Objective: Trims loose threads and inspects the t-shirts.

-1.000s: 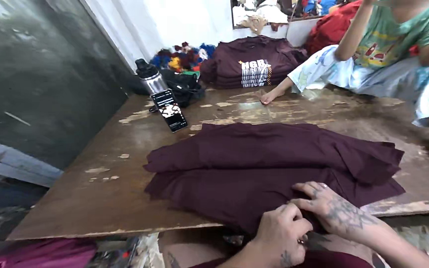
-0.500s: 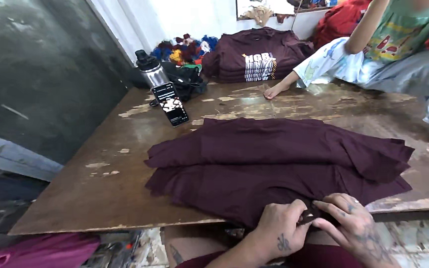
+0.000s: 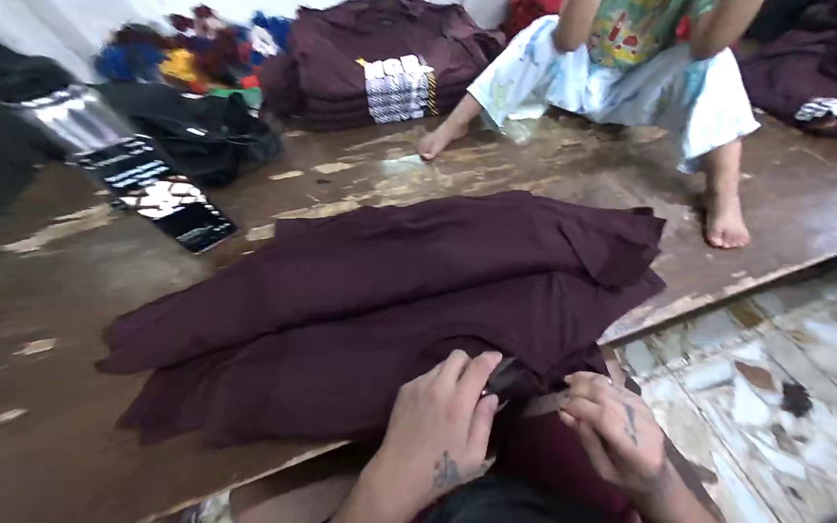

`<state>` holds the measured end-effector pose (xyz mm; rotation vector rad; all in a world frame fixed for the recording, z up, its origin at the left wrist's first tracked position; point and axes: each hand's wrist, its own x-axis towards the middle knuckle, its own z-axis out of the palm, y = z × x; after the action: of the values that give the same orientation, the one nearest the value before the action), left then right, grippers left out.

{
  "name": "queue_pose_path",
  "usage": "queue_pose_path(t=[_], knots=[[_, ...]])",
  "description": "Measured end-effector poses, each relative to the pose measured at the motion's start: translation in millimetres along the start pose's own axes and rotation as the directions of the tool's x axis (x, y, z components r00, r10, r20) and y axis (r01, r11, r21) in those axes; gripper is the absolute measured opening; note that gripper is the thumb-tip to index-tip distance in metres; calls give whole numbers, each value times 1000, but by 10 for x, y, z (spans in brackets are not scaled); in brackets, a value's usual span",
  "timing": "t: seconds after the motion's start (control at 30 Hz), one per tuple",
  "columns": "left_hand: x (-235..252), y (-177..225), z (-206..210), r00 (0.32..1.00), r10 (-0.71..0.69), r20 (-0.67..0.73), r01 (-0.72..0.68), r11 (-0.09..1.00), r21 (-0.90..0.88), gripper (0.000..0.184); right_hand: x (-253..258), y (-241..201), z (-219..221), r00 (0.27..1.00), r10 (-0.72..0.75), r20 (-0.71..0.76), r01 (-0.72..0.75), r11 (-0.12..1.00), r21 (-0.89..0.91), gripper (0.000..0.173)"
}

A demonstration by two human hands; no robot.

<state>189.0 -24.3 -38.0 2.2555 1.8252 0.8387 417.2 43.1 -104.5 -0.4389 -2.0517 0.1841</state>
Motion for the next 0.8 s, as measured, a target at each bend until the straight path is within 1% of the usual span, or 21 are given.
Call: queue_pose_path(t=[0.07, 0.1, 0.17, 0.27, 0.4, 0.5, 0.53, 0.57, 0.6, 0.63, 0.67, 0.7, 0.73, 0.77, 0.8], knots=[[-7, 11, 7, 989, 143, -26, -143, 990, 17, 34, -17, -14, -23, 1000, -1, -12, 1, 1000, -20, 15], [1, 34, 4, 981, 191, -27, -190, 981, 33, 33, -12, -29, -28, 1000, 1, -18, -1, 999, -32, 15], [19, 74, 17, 971, 238, -26, -236, 969, 71, 34, 20, -76, -21, 999, 8, -33, -10, 999, -44, 14], [29, 75, 36, 961, 274, -38, -271, 959, 84, 34, 48, -129, 39, 998, 22, -57, -23, 1000, -5, 15], [-2, 83, -20, 967, 252, -31, -248, 965, 87, 33, 8, -184, 133, 996, 37, -77, -35, 999, 26, 14], [-89, 25, 60, 962, 267, -49, -261, 959, 109, 35, 0, -235, 161, 997, 41, -66, -37, 998, 50, 14], [-136, -25, 90, 967, 249, -58, -241, 963, 123, 36, 10, -266, 174, 998, 38, -50, -34, 997, 70, 14], [-162, -66, 69, 977, 201, -75, -193, 976, 103, 34, 21, -312, 194, 999, 37, -13, -36, 994, 104, 14], [-169, -88, -25, 989, 110, -96, -107, 994, 37, 33, 24, -373, 222, 997, 32, 66, -42, 987, 156, 15], [-167, -102, -171, 992, -16, -124, 9, 998, -55, 35, 20, -442, 252, 981, 14, 193, -56, 975, 214, 14], [-183, -141, -323, 975, -158, -156, 136, 980, -143, 36, 30, -528, 267, 936, -7, 352, -85, 966, 245, 17], [-212, -199, -460, 937, -288, -199, 243, 944, -221, 34, 60, -621, 283, 868, -35, 495, -115, 956, 268, 23], [-250, -264, -553, 883, -394, -256, 324, 905, -275, 30, 91, -684, 317, 816, -73, 573, -131, 943, 306, 25], [-293, -319, -608, 831, -474, -291, 395, 871, -293, 30, 116, -697, 363, 801, -132, 583, -102, 931, 351, 20], [-342, -345, -648, 804, -529, -272, 476, 846, -238, 34, 137, -676, 415, 812, -195, 550, -42, 920, 389, 17]])
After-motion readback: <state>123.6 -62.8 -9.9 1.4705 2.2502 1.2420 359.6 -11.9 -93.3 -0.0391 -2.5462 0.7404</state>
